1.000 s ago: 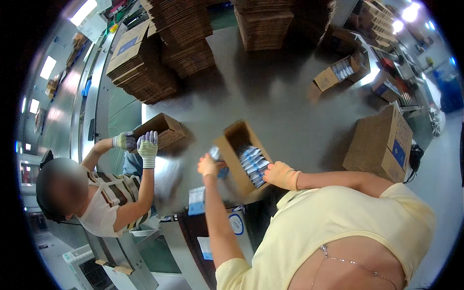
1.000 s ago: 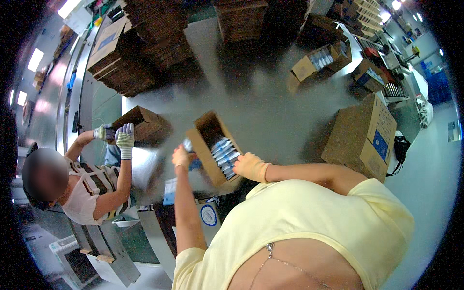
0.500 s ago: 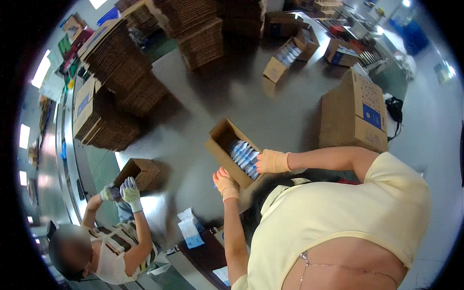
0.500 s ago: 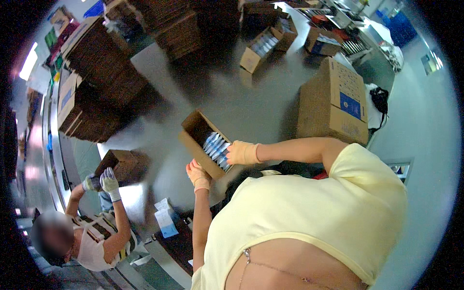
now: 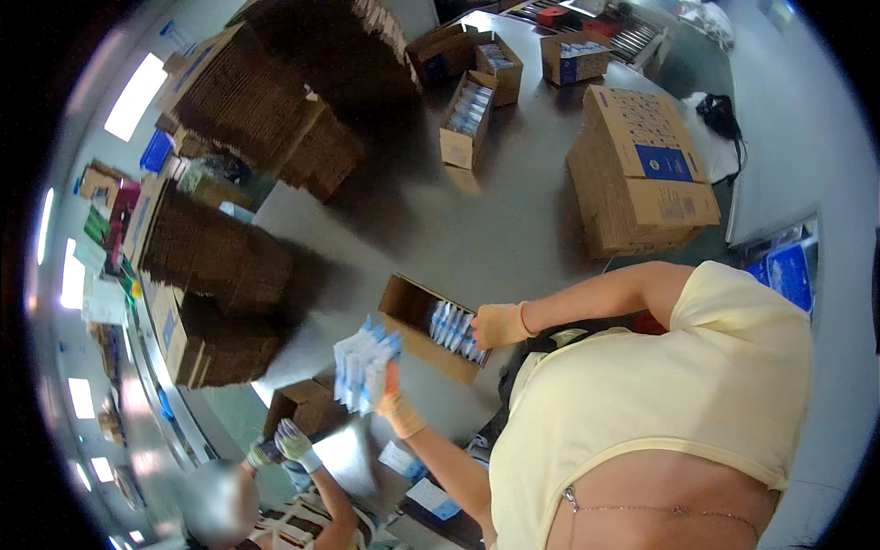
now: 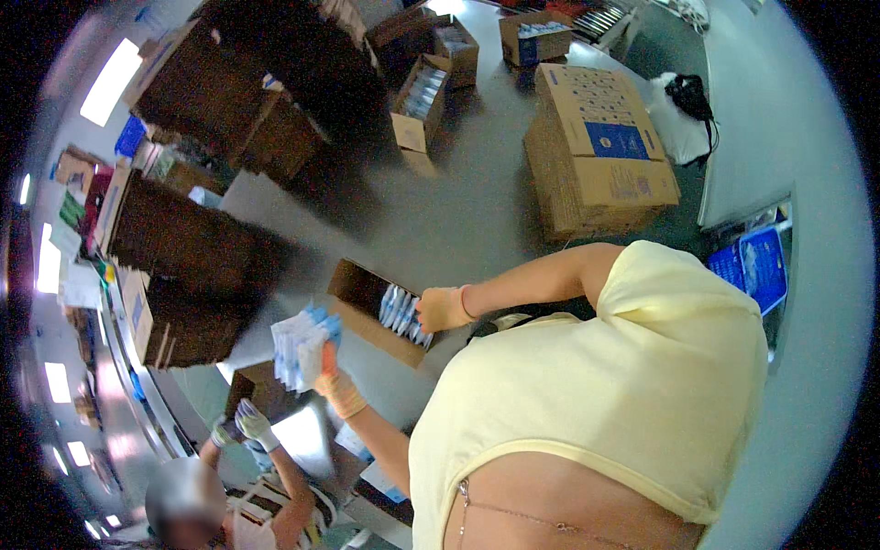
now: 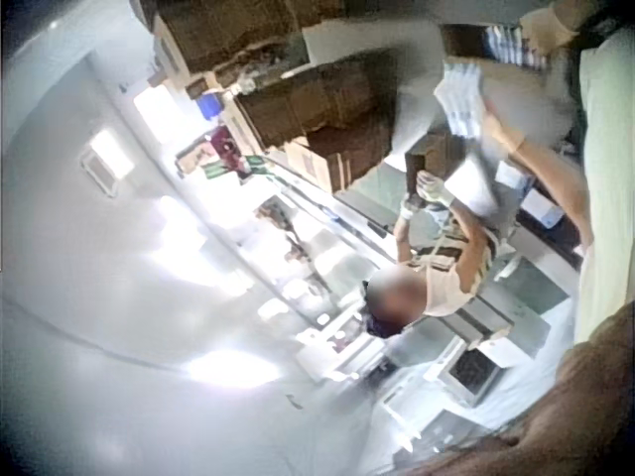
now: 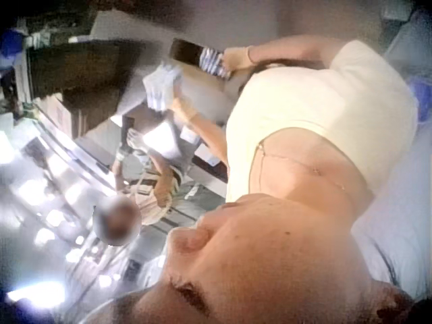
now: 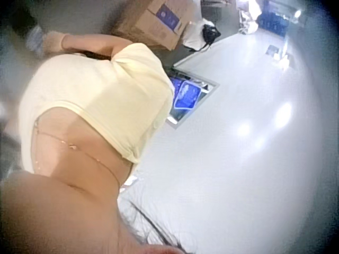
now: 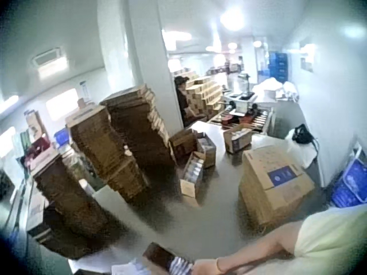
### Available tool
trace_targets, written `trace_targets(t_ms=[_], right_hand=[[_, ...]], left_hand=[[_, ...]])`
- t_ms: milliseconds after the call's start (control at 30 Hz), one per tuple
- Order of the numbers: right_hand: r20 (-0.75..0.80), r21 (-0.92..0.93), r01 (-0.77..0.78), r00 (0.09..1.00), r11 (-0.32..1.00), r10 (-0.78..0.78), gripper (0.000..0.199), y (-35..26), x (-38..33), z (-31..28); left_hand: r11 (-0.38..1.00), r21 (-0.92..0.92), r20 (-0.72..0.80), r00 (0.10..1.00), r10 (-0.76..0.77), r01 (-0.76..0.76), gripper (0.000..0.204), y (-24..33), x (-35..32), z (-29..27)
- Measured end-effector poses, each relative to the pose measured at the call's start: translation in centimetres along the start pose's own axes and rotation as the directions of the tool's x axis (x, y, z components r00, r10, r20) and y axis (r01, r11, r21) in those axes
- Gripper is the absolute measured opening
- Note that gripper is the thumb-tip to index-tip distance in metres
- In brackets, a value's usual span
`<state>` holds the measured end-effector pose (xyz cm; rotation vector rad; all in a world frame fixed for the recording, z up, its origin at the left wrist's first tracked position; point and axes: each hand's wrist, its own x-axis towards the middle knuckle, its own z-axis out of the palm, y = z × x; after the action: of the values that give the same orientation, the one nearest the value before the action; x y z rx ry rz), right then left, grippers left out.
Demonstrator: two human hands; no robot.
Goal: The person repeatedly picks small blue-wrapped items from a conveyor belt and places them into a cardboard box. They then close the box flaps and move the filled box aside before repeating the process with a new box.
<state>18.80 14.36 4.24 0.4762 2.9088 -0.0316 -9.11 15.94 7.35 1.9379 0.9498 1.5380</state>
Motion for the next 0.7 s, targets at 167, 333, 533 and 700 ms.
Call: trace_targets(t_ms=[167, 333, 533, 700], right_hand=[[-0.127, -0.006, -0.003, 0.992, 1.000, 0.002, 0.006, 0.2, 0.6, 0.9], [-0.085, 0.010, -0.023, 0.996, 1.000, 0.023, 0.006, -0.5, 1.2, 1.7], [0.020, 0.099, -0.110, 0.994, 0.989, 0.109, 0.011, -0.1, 1.8, 2.3], [-0.084, 0.263, -0.278, 0.947, 0.924, 0.309, 0.012, 0.6, 1.9, 2.2]], left_hand=[[0.951, 0.286, 0.015, 0.992, -0.126, 0.117, 0.039, -2.0, 1.3, 7.5], [0.606, 0.580, -0.092, 0.783, -0.615, 0.544, 0.097, -5.3, -3.5, 7.3], [0.612, 0.774, 0.175, 0.873, -0.455, 0.164, 0.069, -5.1, -3.8, 9.2], [0.832, 0.448, -0.056, 0.939, -0.340, 0.328, 0.035, -2.4, 0.2, 8.3]])
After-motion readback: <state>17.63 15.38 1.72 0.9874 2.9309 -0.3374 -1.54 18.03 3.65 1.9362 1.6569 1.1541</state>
